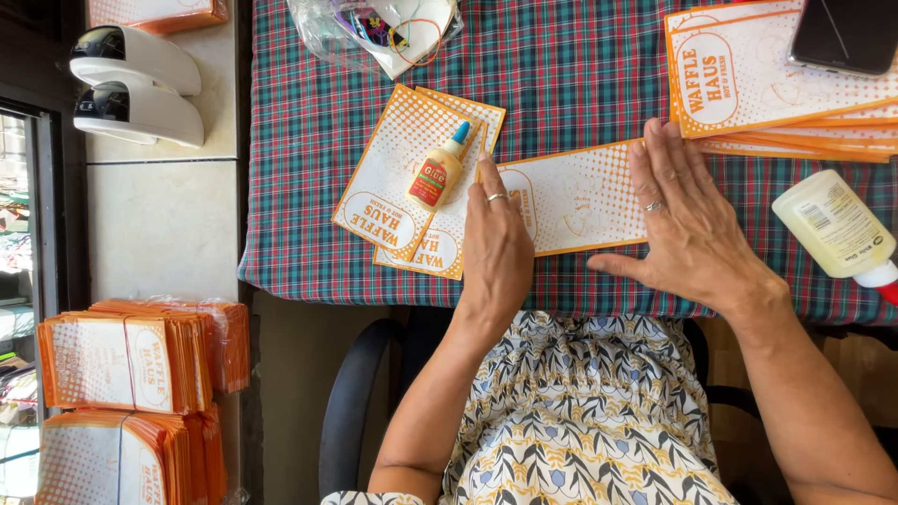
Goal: The person applies glue from a bottle to the edges of orange paper bags and folds them to secure the seams. They repeat this process for several bags, placing them into a stack after each one is glued and folded.
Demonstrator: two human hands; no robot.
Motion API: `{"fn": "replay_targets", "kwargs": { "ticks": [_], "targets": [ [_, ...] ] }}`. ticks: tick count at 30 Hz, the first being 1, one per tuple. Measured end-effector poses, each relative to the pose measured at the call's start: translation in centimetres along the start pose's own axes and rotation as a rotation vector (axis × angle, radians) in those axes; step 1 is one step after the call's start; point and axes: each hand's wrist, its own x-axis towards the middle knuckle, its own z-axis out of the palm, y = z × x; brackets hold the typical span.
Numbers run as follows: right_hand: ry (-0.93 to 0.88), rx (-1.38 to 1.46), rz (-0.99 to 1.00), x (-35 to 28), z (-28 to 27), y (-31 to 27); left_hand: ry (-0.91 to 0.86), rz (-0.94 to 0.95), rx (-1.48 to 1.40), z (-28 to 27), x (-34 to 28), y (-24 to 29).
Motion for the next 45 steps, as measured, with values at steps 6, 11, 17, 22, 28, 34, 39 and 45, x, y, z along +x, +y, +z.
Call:
{"fn": "replay_targets", "kwargs": {
  "ticks": [6, 11, 17, 22, 28, 34, 39, 45],
  "targets": [
    [0.001, -0.099, -0.156, -0.4, 0.2, -5.5, 0.290, 0.014, 0.284, -4.9, 1.8, -2.8],
    [-0.021, -0.026, -0.110, -2.8, 3.5, -8.1, 0.031, -0.130, 0.215, -5.4, 2.5, -5.7],
    [0.195, 0.076, -0.104, -4.9, 2.9, -9.5, 0.081, -0.050, 0.071, -5.4, 2.6, -7.1],
    [0.470, 0.236, -0.117, -2.1, -1.8, -7.3, 0.203, -0.068, -0.266, -8.4, 2.7, -6.4],
    [0.738, 0.255, -0.302, 5.1, -0.3, -7.1, 0.510, -0.062, -0.473, -12.4, 2.9, -6.5],
    [0.394, 0.324, -0.443, 9.5, 5.3, -8.3, 0.478, -0.088, -0.326, -10.4, 2.6, -6.3],
    [0.507, 0.215, -0.219, 8.9, 2.2, -6.3, 0.280, -0.042, -0.089, -5.0, 2.0, -8.2],
    [0.334, -0.191, 0.333, 2.1, -0.9, 1.3, 0.239, -0.058, 0.020, -4.6, 1.9, -7.7]
  ]
}}
